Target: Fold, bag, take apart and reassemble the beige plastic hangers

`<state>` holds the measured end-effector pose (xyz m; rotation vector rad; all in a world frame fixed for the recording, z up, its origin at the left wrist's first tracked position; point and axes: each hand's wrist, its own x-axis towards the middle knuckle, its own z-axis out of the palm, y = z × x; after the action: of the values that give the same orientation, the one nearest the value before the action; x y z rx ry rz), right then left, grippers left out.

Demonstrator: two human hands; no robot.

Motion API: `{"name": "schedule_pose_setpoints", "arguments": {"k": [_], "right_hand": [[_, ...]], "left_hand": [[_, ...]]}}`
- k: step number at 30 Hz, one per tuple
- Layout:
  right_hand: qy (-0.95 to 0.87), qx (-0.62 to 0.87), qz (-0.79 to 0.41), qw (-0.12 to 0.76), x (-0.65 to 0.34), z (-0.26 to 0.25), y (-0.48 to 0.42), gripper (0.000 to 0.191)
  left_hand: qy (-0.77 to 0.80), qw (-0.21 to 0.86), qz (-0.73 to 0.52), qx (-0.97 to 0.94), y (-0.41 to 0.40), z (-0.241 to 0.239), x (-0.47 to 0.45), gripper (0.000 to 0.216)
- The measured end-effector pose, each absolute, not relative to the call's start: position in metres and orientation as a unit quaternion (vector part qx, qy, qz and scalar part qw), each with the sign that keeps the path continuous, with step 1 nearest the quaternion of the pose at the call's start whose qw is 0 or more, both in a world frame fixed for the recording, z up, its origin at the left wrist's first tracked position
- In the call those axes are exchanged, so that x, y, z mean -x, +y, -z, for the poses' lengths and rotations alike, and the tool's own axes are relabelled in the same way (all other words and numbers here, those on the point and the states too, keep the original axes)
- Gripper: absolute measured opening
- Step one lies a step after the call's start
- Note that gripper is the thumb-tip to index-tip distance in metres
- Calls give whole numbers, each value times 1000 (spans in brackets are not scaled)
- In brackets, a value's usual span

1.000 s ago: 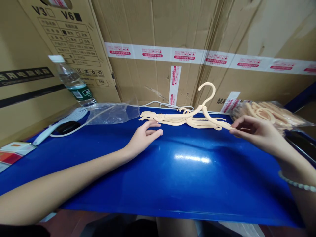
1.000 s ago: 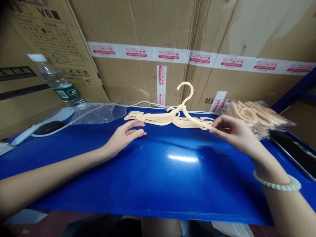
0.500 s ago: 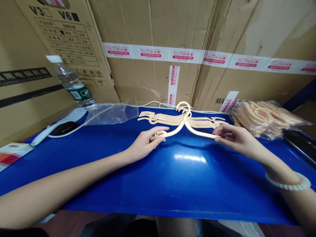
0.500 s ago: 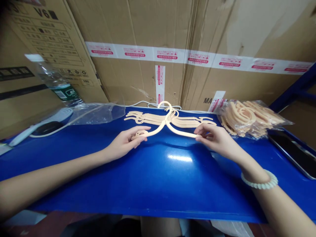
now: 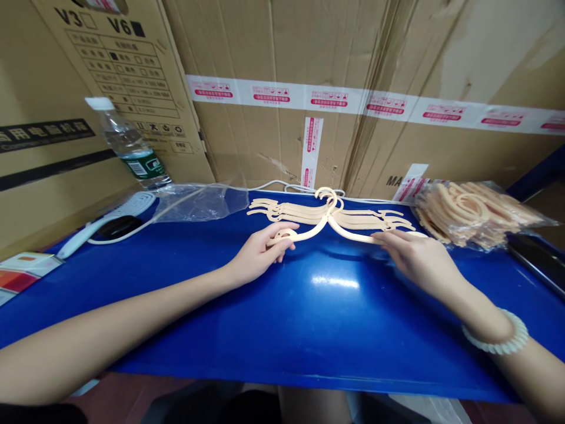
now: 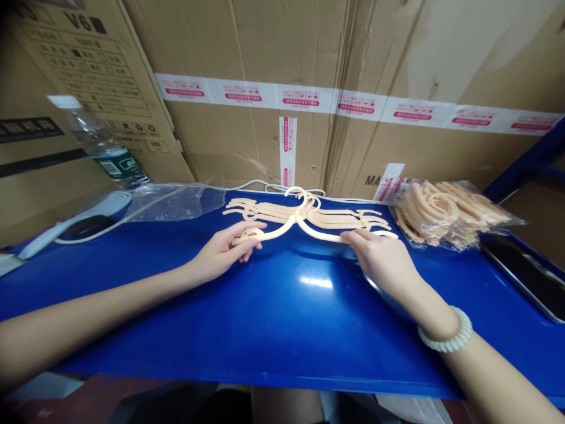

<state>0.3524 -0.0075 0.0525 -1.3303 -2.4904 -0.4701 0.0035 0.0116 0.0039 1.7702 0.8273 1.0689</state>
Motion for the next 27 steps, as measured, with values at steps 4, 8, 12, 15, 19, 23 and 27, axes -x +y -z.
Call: {"name": "schedule_pose_setpoints", "arguments": {"k": [4,8,12,15,19,23,27], "right_hand": [[-851,461,201,148,-352,-49,-9,31],[-867,428,155,204,-349,-52,-6,28],[-859,405,83,302,-347,-54,-5,20],[-829,425,2,364,-346,-54,-5,21],[-773,461,-149,410,-348,-54,-2,31],[-728,476,-240,431,-352,-55,3,36],[-704,492,-296,418,-352,-56,3,38]], "left_hand": [[352,455,-417,-703,10,-7,-4,40],[357,454,-414,-703,8,-9,-5,40],[355,452,-417,-704,8,-10,-5,40],[347,450,-419,-708,7,-10,-6,39],[344,455,-438,-695,5,-11,-7,40],[369,449,-469,-665,4,-15,-8,35],[385,446,-491,-642,3,-14,-10,36]]}}
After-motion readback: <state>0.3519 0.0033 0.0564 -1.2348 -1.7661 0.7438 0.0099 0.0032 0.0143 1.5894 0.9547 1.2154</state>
